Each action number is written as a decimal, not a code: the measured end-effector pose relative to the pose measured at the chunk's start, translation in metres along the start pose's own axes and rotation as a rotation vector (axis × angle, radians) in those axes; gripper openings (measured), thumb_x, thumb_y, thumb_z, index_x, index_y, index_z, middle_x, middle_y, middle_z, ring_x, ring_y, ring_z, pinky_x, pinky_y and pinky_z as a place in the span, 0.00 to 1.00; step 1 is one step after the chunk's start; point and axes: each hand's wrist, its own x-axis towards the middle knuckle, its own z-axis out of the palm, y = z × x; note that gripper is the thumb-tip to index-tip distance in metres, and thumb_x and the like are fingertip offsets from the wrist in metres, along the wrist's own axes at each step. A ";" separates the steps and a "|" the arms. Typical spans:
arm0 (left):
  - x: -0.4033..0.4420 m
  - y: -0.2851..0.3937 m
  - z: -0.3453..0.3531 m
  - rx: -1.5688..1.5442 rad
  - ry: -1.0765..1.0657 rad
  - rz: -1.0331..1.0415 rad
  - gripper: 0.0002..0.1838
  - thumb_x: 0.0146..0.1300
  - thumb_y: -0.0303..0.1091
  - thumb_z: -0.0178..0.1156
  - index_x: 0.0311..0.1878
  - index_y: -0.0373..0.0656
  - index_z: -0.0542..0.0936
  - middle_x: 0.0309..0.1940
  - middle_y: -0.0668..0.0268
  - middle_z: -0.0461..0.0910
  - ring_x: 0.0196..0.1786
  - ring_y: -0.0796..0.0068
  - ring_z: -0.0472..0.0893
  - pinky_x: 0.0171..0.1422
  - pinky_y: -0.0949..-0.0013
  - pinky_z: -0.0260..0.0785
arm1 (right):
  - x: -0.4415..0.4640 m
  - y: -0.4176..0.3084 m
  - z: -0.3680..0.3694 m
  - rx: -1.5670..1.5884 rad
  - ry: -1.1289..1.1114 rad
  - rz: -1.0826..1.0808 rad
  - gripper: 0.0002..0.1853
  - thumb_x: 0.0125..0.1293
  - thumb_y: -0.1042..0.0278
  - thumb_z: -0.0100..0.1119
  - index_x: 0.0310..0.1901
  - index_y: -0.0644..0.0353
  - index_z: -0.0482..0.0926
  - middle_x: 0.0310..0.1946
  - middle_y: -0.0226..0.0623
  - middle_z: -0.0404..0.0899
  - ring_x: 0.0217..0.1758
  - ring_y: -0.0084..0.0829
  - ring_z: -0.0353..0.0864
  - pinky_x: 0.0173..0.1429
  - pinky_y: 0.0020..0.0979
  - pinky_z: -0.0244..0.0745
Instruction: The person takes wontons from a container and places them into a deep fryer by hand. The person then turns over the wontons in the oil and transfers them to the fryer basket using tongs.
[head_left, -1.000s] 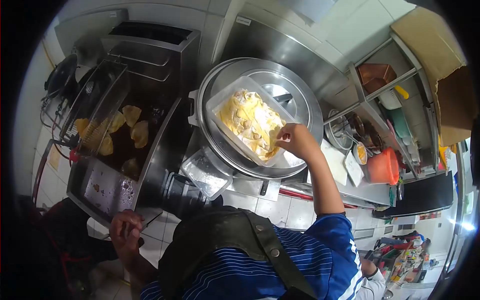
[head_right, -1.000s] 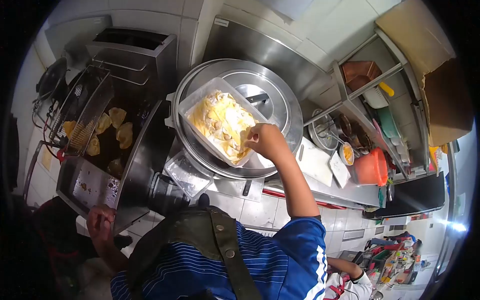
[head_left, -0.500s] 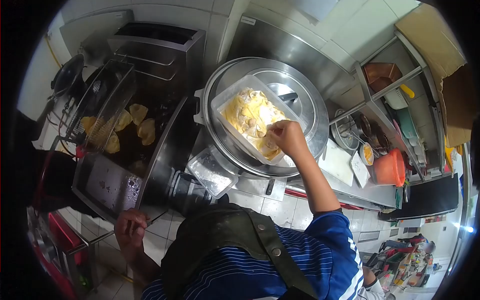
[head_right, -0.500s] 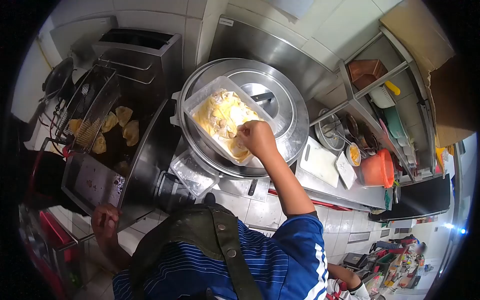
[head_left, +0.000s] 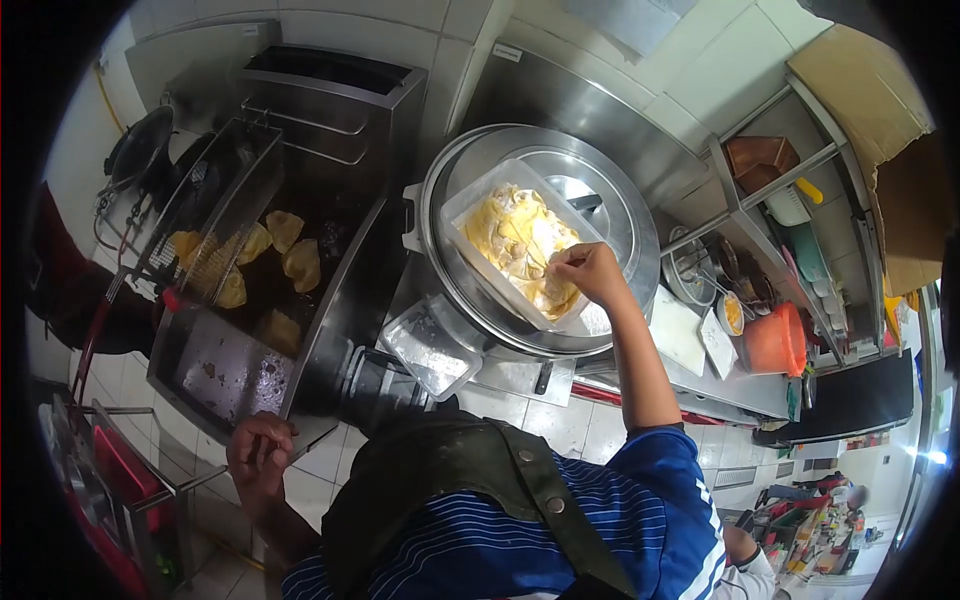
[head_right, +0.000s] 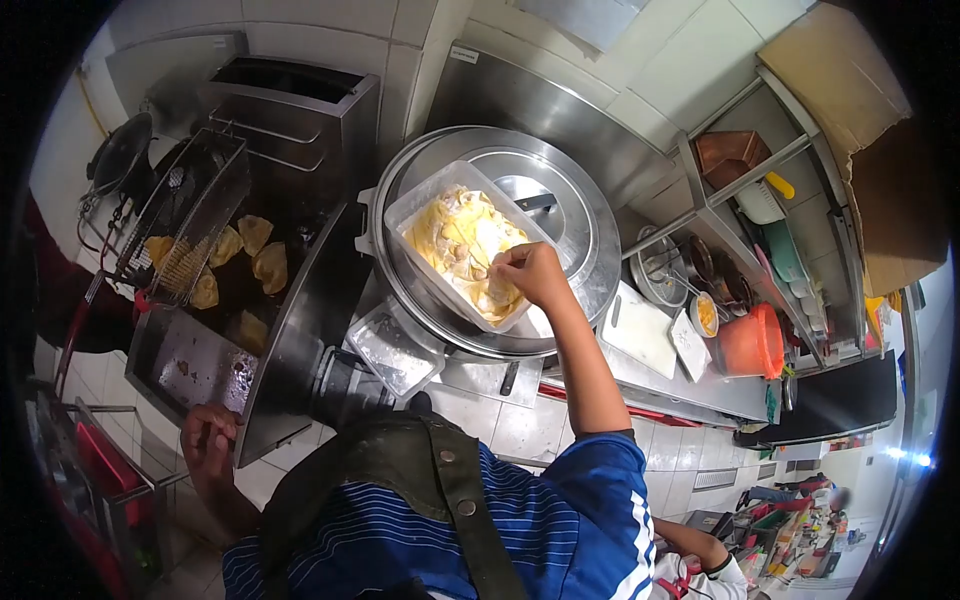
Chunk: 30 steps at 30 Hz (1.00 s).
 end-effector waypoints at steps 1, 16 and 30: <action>0.000 0.000 -0.001 -0.006 -0.006 -0.001 0.12 0.50 0.34 0.59 0.33 0.40 0.69 0.24 0.67 0.68 0.31 0.76 0.67 0.42 0.68 0.61 | 0.002 0.005 0.001 0.057 -0.025 0.013 0.07 0.47 0.72 0.63 0.27 0.67 0.81 0.20 0.38 0.80 0.23 0.22 0.77 0.31 0.23 0.72; -0.006 0.011 -0.007 -0.040 0.046 -0.021 0.10 0.49 0.32 0.58 0.32 0.39 0.70 0.25 0.66 0.69 0.32 0.76 0.68 0.45 0.67 0.62 | -0.004 -0.003 -0.053 0.283 0.301 -0.075 0.03 0.61 0.72 0.50 0.32 0.60 0.70 0.26 0.28 0.73 0.29 0.18 0.74 0.29 0.21 0.73; -0.039 0.007 -0.048 -0.169 0.090 0.003 0.08 0.49 0.26 0.56 0.35 0.36 0.73 0.31 0.64 0.72 0.37 0.76 0.71 0.45 0.74 0.61 | -0.025 -0.167 0.058 0.416 -0.218 -0.377 0.03 0.61 0.72 0.49 0.33 0.61 0.70 0.29 0.28 0.73 0.36 0.17 0.70 0.42 0.20 0.64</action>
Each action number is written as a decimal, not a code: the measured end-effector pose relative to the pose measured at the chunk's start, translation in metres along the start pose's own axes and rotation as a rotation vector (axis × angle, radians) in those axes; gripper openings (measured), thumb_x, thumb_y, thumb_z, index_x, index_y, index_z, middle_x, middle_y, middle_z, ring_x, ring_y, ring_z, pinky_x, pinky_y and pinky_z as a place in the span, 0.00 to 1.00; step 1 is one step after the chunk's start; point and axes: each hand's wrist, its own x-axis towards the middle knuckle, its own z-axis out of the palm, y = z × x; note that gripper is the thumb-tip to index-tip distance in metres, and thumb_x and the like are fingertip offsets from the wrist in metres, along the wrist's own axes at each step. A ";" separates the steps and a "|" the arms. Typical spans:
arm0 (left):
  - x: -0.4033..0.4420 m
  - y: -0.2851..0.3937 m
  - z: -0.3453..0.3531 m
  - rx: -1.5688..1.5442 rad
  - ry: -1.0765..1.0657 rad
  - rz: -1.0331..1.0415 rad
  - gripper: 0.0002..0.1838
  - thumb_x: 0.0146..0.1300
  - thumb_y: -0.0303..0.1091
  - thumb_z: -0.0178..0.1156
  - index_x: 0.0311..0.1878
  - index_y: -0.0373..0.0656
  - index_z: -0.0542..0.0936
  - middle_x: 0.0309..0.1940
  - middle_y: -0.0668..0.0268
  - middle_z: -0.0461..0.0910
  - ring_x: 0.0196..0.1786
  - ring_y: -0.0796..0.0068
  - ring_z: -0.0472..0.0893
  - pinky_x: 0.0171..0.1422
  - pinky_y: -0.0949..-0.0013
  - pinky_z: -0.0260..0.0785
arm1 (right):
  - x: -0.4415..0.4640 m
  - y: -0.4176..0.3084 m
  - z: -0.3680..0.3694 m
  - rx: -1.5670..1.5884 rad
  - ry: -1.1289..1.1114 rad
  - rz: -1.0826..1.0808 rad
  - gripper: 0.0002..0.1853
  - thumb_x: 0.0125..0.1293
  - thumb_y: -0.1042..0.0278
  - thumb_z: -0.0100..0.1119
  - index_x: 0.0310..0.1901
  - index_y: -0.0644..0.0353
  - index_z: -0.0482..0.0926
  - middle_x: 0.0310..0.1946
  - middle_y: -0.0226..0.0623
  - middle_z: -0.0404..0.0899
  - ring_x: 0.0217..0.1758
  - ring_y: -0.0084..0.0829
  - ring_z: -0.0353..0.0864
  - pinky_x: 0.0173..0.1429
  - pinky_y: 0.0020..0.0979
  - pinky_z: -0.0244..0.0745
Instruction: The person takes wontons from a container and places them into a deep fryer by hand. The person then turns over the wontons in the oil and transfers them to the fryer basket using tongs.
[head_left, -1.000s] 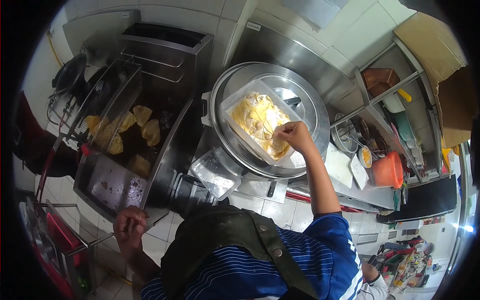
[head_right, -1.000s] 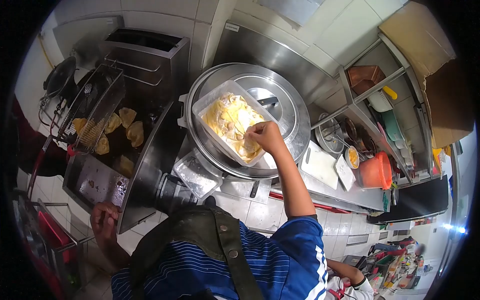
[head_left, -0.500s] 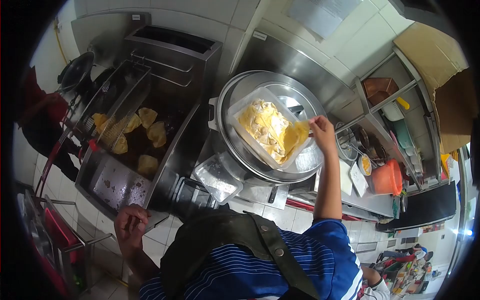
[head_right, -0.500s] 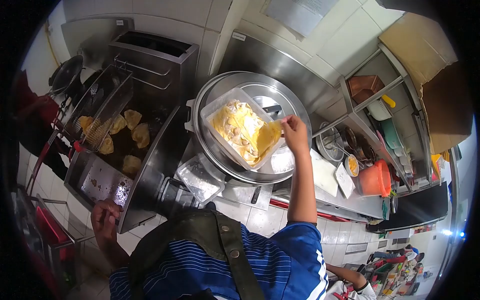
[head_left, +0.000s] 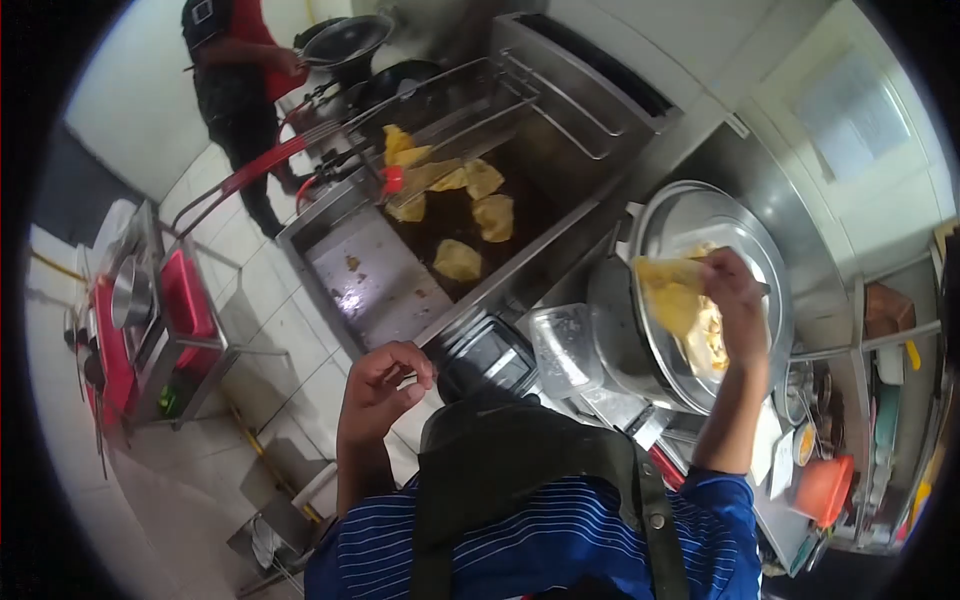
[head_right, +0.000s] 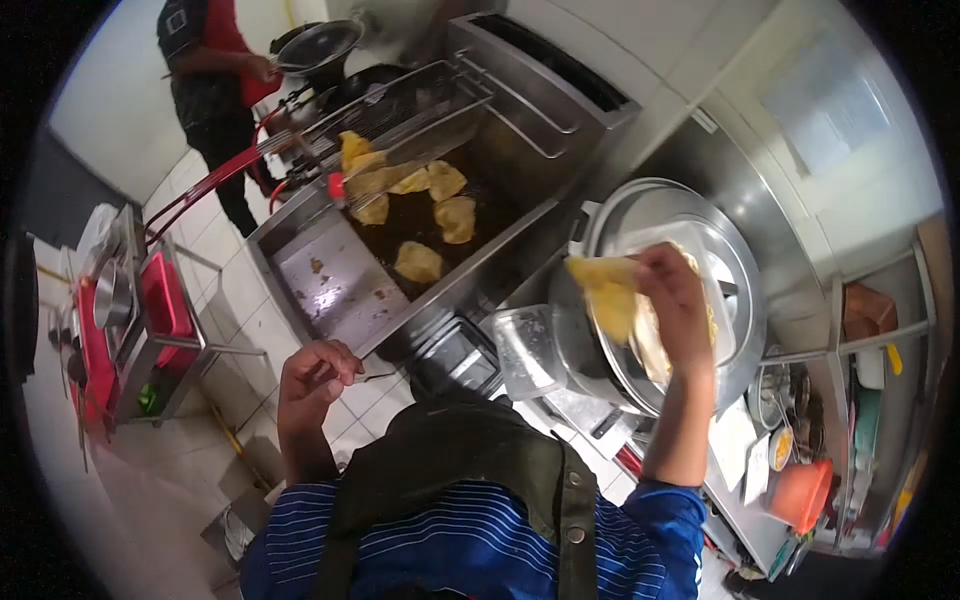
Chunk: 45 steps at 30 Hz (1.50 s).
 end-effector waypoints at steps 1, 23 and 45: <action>-0.004 0.000 -0.008 0.002 0.017 0.000 0.08 0.49 0.26 0.56 0.35 0.36 0.73 0.31 0.64 0.72 0.37 0.76 0.71 0.45 0.74 0.61 | 0.009 0.006 0.027 0.050 -0.045 -0.003 0.03 0.60 0.73 0.50 0.34 0.62 0.70 0.30 0.28 0.73 0.37 0.17 0.70 0.43 0.20 0.64; -0.084 0.015 -0.107 0.074 0.538 -0.008 0.09 0.49 0.28 0.58 0.33 0.37 0.72 0.28 0.67 0.71 0.34 0.78 0.70 0.45 0.73 0.62 | 0.201 0.122 0.259 -0.718 0.202 -0.157 0.11 0.60 0.64 0.51 0.44 0.52 0.73 0.41 0.40 0.70 0.46 0.40 0.72 0.47 0.48 0.63; -0.025 0.019 -0.042 0.055 0.031 0.036 0.06 0.55 0.26 0.57 0.35 0.37 0.74 0.33 0.67 0.73 0.38 0.79 0.72 0.46 0.75 0.63 | 0.158 -0.050 0.325 -1.412 -0.453 -0.439 0.08 0.45 0.65 0.64 0.29 0.55 0.81 0.29 0.34 0.81 0.30 0.33 0.81 0.29 0.31 0.73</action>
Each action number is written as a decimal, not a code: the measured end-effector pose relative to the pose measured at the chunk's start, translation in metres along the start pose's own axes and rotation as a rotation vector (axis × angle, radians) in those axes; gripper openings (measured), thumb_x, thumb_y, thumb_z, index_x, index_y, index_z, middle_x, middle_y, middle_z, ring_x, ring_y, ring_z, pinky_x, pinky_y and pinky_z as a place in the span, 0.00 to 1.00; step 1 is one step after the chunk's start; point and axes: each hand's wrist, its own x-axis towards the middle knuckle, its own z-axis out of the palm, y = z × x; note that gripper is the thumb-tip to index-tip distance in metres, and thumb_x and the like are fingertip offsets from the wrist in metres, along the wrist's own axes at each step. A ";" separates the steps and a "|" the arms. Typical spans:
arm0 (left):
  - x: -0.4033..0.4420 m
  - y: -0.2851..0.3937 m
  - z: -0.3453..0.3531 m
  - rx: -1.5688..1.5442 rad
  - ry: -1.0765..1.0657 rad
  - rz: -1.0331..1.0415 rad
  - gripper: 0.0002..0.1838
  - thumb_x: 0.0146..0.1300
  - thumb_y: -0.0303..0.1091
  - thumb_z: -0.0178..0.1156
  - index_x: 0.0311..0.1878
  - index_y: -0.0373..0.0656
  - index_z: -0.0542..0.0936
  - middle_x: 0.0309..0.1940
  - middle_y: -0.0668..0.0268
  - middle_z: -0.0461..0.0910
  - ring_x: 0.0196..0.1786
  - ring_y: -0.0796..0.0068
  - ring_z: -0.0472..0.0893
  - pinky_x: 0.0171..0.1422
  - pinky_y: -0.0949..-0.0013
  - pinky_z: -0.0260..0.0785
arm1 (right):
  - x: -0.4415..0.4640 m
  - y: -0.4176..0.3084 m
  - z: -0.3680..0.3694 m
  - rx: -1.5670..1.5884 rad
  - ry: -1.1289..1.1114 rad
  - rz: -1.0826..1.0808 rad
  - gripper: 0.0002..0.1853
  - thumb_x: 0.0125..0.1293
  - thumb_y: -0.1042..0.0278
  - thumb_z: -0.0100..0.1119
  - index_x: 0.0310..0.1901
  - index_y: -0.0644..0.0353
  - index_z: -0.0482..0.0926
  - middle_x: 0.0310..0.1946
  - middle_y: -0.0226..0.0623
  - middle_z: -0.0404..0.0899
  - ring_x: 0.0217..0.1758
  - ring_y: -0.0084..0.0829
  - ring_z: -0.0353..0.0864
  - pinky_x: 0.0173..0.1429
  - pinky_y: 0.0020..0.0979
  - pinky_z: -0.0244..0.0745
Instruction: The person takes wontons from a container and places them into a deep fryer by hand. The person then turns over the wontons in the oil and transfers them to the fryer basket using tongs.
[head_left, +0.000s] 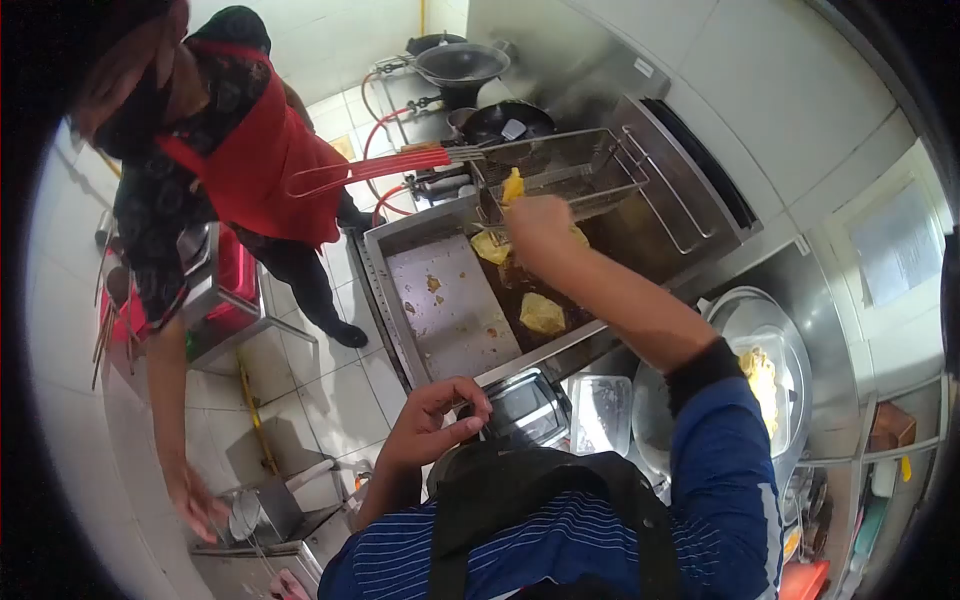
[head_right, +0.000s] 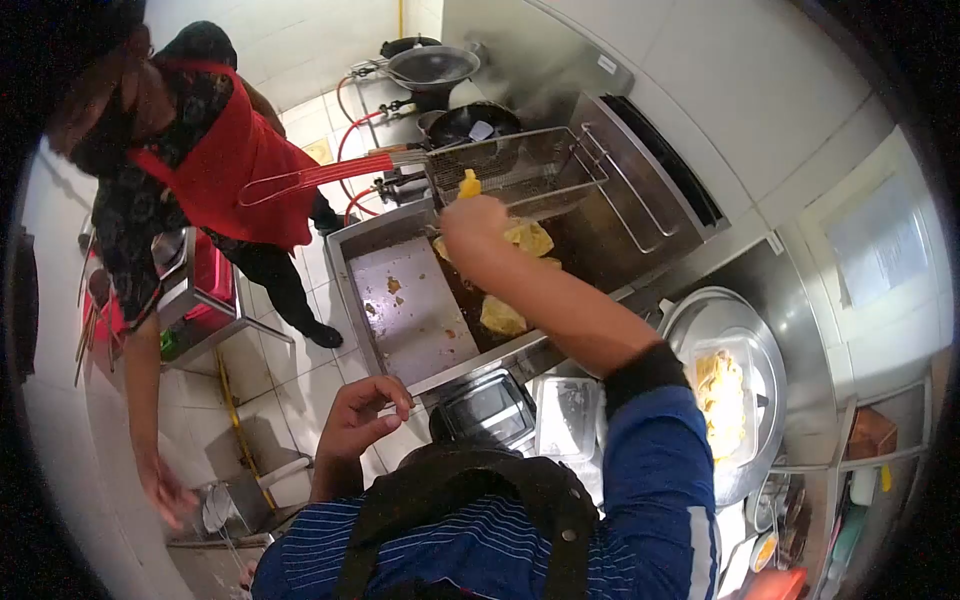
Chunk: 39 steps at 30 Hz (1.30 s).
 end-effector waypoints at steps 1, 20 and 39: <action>-0.003 0.001 0.002 0.003 0.012 0.012 0.06 0.55 0.26 0.57 0.35 0.37 0.74 0.33 0.67 0.73 0.38 0.79 0.72 0.46 0.75 0.63 | -0.018 0.017 -0.017 0.024 0.038 -0.038 0.10 0.45 0.63 0.64 0.30 0.56 0.80 0.30 0.37 0.80 0.30 0.35 0.81 0.30 0.33 0.73; -0.004 -0.026 0.025 -0.031 0.093 -0.025 0.06 0.55 0.24 0.57 0.36 0.37 0.74 0.33 0.68 0.72 0.37 0.80 0.71 0.45 0.75 0.63 | -0.057 0.082 0.174 0.444 -0.133 0.520 0.13 0.52 0.59 0.55 0.33 0.60 0.80 0.34 0.45 0.79 0.41 0.42 0.79 0.42 0.38 0.74; -0.029 -0.019 0.018 -0.025 0.168 0.005 0.09 0.51 0.23 0.59 0.37 0.37 0.73 0.32 0.67 0.72 0.37 0.78 0.71 0.45 0.73 0.63 | -0.032 0.059 0.216 0.364 -0.241 0.409 0.14 0.52 0.58 0.56 0.36 0.59 0.79 0.38 0.43 0.79 0.43 0.40 0.79 0.43 0.37 0.74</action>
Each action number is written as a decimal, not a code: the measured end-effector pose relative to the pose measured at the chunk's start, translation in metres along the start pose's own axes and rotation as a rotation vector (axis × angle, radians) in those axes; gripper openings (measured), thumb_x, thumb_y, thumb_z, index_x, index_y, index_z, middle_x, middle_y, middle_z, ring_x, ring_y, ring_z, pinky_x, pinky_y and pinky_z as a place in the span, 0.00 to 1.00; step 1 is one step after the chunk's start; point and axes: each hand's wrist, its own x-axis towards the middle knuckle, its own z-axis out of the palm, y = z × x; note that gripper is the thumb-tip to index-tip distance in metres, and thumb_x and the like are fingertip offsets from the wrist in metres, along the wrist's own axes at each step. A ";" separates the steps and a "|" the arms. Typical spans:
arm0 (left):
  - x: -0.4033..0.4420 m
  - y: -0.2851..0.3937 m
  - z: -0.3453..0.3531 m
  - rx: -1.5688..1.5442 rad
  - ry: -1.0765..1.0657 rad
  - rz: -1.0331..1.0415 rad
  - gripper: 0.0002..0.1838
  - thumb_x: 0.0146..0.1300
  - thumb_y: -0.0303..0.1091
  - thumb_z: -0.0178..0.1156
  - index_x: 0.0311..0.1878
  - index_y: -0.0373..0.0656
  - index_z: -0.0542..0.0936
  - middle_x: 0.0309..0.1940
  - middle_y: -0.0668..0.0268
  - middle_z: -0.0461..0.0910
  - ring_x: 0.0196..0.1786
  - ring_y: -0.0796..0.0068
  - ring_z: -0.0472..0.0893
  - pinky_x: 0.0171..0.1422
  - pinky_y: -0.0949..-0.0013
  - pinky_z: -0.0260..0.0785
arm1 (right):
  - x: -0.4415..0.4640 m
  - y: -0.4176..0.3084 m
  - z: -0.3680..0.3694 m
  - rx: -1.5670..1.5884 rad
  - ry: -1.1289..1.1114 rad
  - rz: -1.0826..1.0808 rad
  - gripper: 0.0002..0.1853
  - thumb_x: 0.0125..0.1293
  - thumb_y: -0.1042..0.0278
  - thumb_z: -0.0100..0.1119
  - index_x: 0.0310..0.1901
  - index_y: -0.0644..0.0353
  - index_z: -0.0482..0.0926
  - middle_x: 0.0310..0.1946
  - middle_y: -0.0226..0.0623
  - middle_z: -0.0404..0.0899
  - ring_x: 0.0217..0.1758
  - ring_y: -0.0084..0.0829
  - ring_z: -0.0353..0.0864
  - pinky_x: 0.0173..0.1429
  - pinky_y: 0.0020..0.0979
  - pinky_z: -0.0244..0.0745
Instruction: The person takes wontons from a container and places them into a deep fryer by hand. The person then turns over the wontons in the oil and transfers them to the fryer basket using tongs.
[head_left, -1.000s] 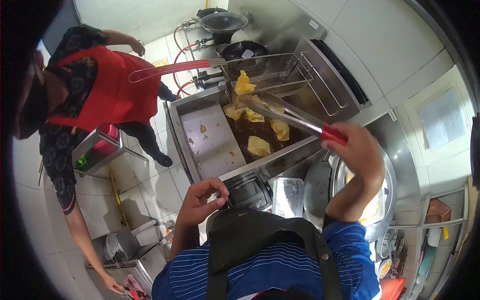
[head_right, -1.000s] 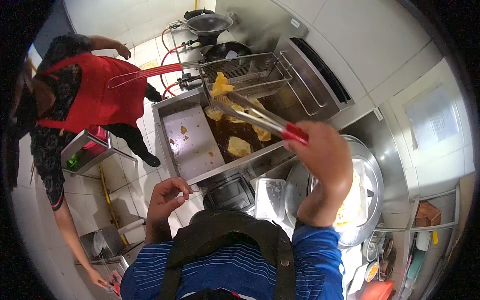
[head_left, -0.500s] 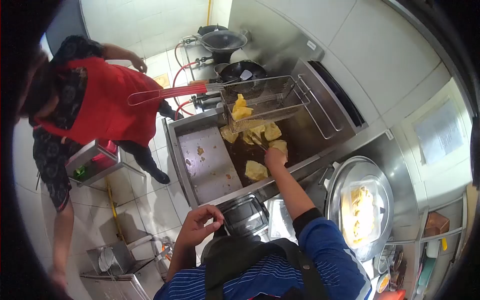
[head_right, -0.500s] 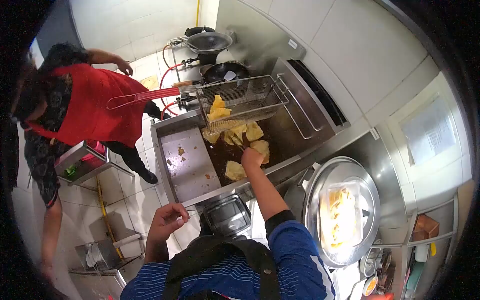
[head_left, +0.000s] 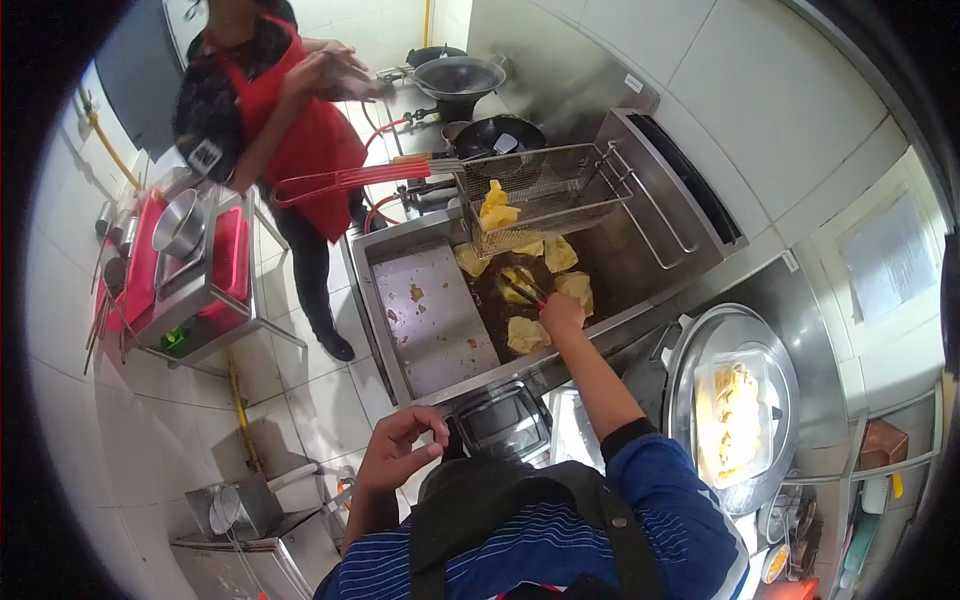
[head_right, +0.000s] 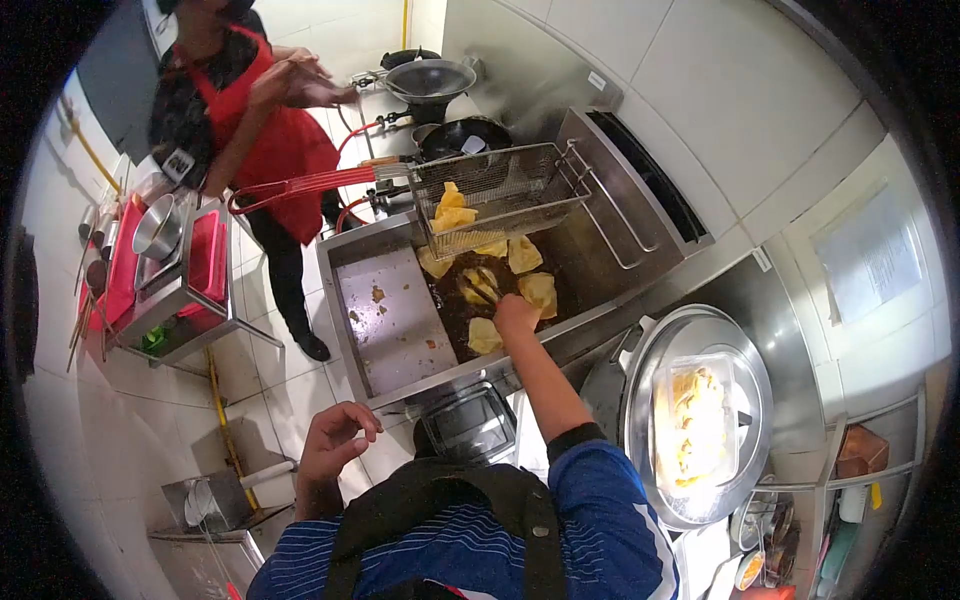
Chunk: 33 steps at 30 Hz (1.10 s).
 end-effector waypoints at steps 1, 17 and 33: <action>0.000 0.000 -0.001 0.000 0.000 -0.005 0.09 0.51 0.23 0.59 0.37 0.37 0.73 0.32 0.67 0.72 0.37 0.78 0.71 0.45 0.73 0.63 | -0.005 0.002 -0.003 0.047 0.011 0.013 0.15 0.52 0.57 0.56 0.37 0.59 0.79 0.38 0.42 0.79 0.43 0.39 0.79 0.43 0.36 0.74; -0.003 -0.001 0.001 -0.022 -0.031 0.000 0.10 0.49 0.24 0.60 0.37 0.37 0.73 0.32 0.67 0.72 0.37 0.77 0.71 0.45 0.73 0.63 | -0.017 0.013 -0.007 -0.014 -0.065 0.093 0.14 0.57 0.59 0.54 0.37 0.59 0.79 0.37 0.44 0.79 0.42 0.39 0.79 0.42 0.36 0.75; -0.011 -0.004 -0.003 -0.046 -0.031 0.048 0.13 0.47 0.29 0.61 0.37 0.38 0.73 0.33 0.65 0.73 0.38 0.75 0.71 0.46 0.71 0.62 | -0.038 0.002 -0.027 0.040 0.015 0.017 0.10 0.57 0.64 0.56 0.35 0.61 0.80 0.34 0.43 0.80 0.36 0.37 0.80 0.36 0.36 0.76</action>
